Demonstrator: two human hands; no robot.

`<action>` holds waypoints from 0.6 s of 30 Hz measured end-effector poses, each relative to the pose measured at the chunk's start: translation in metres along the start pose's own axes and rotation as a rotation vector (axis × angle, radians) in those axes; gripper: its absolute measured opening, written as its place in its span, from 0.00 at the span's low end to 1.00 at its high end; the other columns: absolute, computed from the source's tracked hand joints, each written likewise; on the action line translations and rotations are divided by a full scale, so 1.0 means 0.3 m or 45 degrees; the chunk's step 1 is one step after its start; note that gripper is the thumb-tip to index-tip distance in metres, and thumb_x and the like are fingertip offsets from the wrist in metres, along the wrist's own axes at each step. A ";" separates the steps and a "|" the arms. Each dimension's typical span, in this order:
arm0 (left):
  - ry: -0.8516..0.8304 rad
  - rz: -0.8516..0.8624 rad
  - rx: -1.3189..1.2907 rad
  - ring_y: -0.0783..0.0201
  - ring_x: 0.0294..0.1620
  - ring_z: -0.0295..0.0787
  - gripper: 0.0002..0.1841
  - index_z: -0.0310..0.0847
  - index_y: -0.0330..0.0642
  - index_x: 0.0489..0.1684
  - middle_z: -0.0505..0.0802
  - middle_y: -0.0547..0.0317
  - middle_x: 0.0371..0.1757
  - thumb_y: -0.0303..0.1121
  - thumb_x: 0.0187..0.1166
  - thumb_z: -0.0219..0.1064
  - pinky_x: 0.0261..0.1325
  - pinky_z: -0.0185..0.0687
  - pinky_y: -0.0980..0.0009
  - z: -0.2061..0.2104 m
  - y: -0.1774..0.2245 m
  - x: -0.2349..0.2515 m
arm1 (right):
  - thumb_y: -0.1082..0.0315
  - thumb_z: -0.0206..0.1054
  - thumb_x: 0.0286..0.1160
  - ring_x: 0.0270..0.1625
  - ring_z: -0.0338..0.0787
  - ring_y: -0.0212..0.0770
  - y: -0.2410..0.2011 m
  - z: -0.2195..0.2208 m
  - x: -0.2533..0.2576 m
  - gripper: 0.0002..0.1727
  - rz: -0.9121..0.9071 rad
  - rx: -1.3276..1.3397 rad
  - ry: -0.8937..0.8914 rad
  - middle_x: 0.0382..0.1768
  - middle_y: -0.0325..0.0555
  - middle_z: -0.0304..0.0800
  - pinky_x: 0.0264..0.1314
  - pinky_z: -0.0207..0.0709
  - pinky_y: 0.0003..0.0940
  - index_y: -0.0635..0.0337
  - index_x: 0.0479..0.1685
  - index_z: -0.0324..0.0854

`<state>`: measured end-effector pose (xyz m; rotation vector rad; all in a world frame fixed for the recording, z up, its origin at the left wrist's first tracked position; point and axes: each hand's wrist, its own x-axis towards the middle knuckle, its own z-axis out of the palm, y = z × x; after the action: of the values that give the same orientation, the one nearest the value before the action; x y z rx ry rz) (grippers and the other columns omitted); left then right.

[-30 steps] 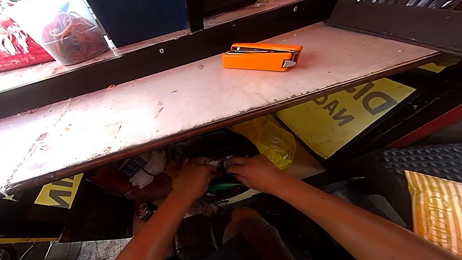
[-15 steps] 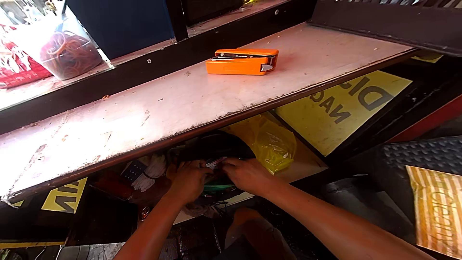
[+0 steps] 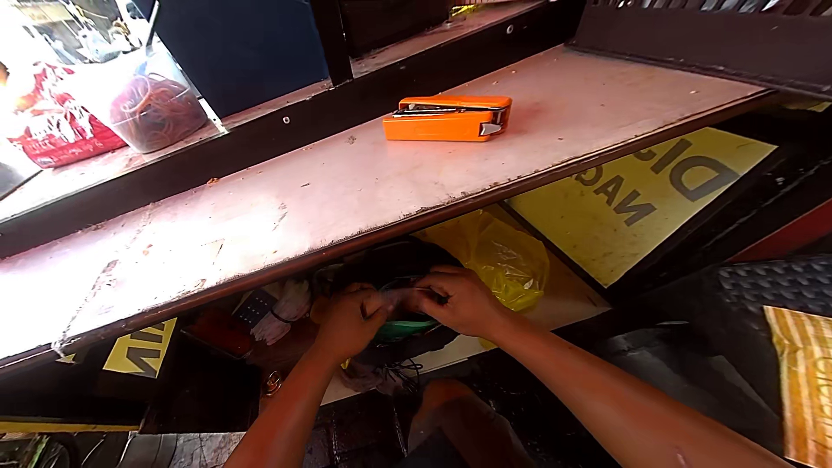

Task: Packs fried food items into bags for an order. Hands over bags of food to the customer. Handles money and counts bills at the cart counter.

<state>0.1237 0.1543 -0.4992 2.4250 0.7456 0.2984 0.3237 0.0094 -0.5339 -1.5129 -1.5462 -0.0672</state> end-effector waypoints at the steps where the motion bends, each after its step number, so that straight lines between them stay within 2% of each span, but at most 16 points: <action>1: 0.092 -0.039 -0.112 0.63 0.57 0.89 0.19 0.90 0.43 0.50 0.92 0.58 0.56 0.50 0.78 0.73 0.64 0.85 0.56 0.009 -0.002 0.003 | 0.59 0.69 0.73 0.28 0.77 0.24 0.000 0.000 0.006 0.11 0.042 0.086 0.050 0.27 0.35 0.83 0.31 0.73 0.20 0.56 0.36 0.91; 2: 0.188 -0.077 -0.233 0.64 0.50 0.90 0.18 0.90 0.43 0.47 0.93 0.58 0.48 0.51 0.78 0.74 0.58 0.87 0.56 0.019 -0.003 0.009 | 0.60 0.70 0.71 0.28 0.76 0.22 -0.004 -0.002 0.015 0.10 0.106 0.157 0.088 0.29 0.34 0.85 0.30 0.72 0.18 0.56 0.36 0.91; 4: 0.308 -0.134 -0.434 0.68 0.46 0.92 0.17 0.90 0.47 0.48 0.95 0.62 0.43 0.51 0.78 0.73 0.55 0.89 0.60 0.025 0.006 0.024 | 0.60 0.73 0.69 0.26 0.77 0.20 -0.010 -0.009 0.040 0.08 0.236 0.235 0.088 0.29 0.33 0.87 0.28 0.71 0.17 0.55 0.36 0.91; 5: 0.341 -0.148 -0.509 0.69 0.44 0.91 0.17 0.90 0.47 0.48 0.94 0.62 0.41 0.51 0.79 0.73 0.52 0.88 0.62 0.025 0.014 0.032 | 0.58 0.74 0.68 0.27 0.78 0.22 -0.014 -0.015 0.056 0.09 0.290 0.219 0.041 0.30 0.33 0.87 0.29 0.73 0.20 0.54 0.36 0.90; 7: 0.386 -0.158 -0.602 0.69 0.39 0.90 0.16 0.91 0.47 0.44 0.94 0.62 0.37 0.50 0.79 0.73 0.48 0.87 0.65 0.024 0.021 0.048 | 0.52 0.78 0.68 0.34 0.86 0.31 -0.023 -0.038 0.090 0.15 0.394 0.166 -0.122 0.32 0.38 0.89 0.39 0.83 0.34 0.55 0.35 0.89; 8: 0.404 -0.162 -0.628 0.69 0.38 0.90 0.15 0.91 0.45 0.41 0.93 0.62 0.35 0.49 0.78 0.74 0.47 0.86 0.66 0.022 0.020 0.057 | 0.51 0.79 0.70 0.36 0.88 0.34 -0.027 -0.046 0.106 0.17 0.442 0.174 -0.184 0.32 0.40 0.89 0.43 0.83 0.39 0.56 0.34 0.89; 10: 0.438 -0.139 -0.649 0.70 0.33 0.87 0.15 0.90 0.44 0.33 0.91 0.62 0.30 0.47 0.78 0.75 0.42 0.84 0.68 0.020 0.017 0.073 | 0.53 0.76 0.74 0.35 0.88 0.34 -0.028 -0.053 0.131 0.15 0.510 0.246 -0.199 0.29 0.40 0.89 0.41 0.83 0.40 0.56 0.31 0.89; 13: 0.408 -0.055 -0.681 0.70 0.34 0.89 0.11 0.93 0.46 0.36 0.94 0.64 0.33 0.43 0.79 0.75 0.42 0.85 0.70 0.014 0.014 0.073 | 0.54 0.71 0.81 0.36 0.93 0.33 -0.025 -0.073 0.157 0.15 0.608 0.385 -0.227 0.31 0.40 0.94 0.45 0.88 0.39 0.56 0.38 0.92; 18: 0.389 -0.050 -0.651 0.71 0.40 0.91 0.09 0.92 0.45 0.40 0.95 0.63 0.37 0.40 0.80 0.74 0.51 0.87 0.69 0.017 0.009 0.093 | 0.55 0.68 0.84 0.35 0.93 0.33 0.002 -0.080 0.180 0.16 0.576 0.392 -0.261 0.30 0.41 0.94 0.44 0.87 0.38 0.58 0.37 0.91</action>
<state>0.1497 0.1662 -0.5006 1.8990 0.7370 0.7568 0.3486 0.0354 -0.4869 -1.6142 -1.2612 0.5756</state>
